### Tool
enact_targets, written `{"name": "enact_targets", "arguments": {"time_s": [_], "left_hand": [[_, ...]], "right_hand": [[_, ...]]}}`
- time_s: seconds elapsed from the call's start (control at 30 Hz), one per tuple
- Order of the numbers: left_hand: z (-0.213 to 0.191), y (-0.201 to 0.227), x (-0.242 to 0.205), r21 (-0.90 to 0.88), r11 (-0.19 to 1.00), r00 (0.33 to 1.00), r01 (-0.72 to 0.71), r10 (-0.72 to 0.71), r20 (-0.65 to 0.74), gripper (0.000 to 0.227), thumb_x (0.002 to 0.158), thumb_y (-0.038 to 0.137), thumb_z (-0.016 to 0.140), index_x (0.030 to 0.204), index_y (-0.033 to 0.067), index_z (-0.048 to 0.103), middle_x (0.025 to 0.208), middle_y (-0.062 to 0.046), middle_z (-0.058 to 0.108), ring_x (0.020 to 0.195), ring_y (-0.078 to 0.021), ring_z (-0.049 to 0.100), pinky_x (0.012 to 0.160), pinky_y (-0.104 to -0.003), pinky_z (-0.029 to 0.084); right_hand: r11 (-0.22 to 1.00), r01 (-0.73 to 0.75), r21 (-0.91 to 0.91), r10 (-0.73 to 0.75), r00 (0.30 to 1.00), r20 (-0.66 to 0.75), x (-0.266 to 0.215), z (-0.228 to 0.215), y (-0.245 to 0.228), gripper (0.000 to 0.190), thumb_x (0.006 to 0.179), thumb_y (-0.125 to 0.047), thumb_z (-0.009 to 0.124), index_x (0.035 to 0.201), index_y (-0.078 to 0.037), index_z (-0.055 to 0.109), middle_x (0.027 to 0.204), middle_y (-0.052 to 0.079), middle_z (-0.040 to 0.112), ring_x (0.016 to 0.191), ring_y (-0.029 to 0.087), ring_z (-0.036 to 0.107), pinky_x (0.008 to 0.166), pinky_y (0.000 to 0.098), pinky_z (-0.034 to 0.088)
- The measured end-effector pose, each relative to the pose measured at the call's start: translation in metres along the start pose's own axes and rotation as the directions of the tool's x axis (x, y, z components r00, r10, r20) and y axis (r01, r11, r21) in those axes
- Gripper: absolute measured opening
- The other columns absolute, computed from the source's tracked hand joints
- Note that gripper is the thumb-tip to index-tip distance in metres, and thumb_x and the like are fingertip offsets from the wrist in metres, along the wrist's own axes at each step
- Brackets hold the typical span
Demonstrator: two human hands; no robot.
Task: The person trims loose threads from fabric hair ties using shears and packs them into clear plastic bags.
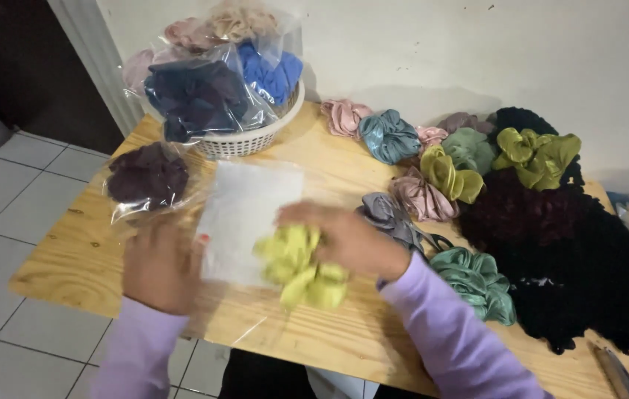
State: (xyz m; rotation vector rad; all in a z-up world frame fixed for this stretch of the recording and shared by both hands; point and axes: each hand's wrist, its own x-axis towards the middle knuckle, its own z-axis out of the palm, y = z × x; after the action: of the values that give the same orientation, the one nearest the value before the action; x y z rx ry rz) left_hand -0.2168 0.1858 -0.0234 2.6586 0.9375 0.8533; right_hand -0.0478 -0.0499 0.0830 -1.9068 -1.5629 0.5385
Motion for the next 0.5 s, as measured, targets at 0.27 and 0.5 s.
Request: {"name": "enact_targets", "arguments": {"time_s": [0.27, 0.5], "left_hand": [[0.024, 0.017, -0.025, -0.184, 0.913, 0.797, -0.365, 0.409, 0.444, 0.056, 0.093, 0.056, 0.048, 0.139, 0.0256, 0.059, 0.161, -0.006, 0.038, 0.151, -0.0376, 0.026, 0.122, -0.065, 0.01], [0.033, 0.007, -0.027, -0.175, 0.939, 0.856, -0.297, 0.343, 0.387, 0.057, 0.084, 0.053, 0.054, 0.131, 0.0232, 0.064, 0.157, -0.01, 0.044, 0.151, -0.0358, 0.03, 0.125, -0.061, 0.01]], "right_hand": [[0.613, -0.682, -0.398, 0.55, 0.73, -0.405, 0.028, -0.048, 0.144, 0.048, 0.086, -0.023, 0.064, 0.128, -0.002, 0.058, 0.12, 0.025, 0.068, 0.106, 0.047, 0.066, 0.086, 0.0565, 0.054], [0.489, -0.724, -0.487, 0.509, 0.69, -0.515, 0.03, -0.037, 0.199, 0.036, 0.091, 0.001, 0.05, 0.127, -0.004, 0.055, 0.107, 0.013, 0.072, 0.093, 0.038, 0.072, 0.062, 0.0495, 0.059]]}}
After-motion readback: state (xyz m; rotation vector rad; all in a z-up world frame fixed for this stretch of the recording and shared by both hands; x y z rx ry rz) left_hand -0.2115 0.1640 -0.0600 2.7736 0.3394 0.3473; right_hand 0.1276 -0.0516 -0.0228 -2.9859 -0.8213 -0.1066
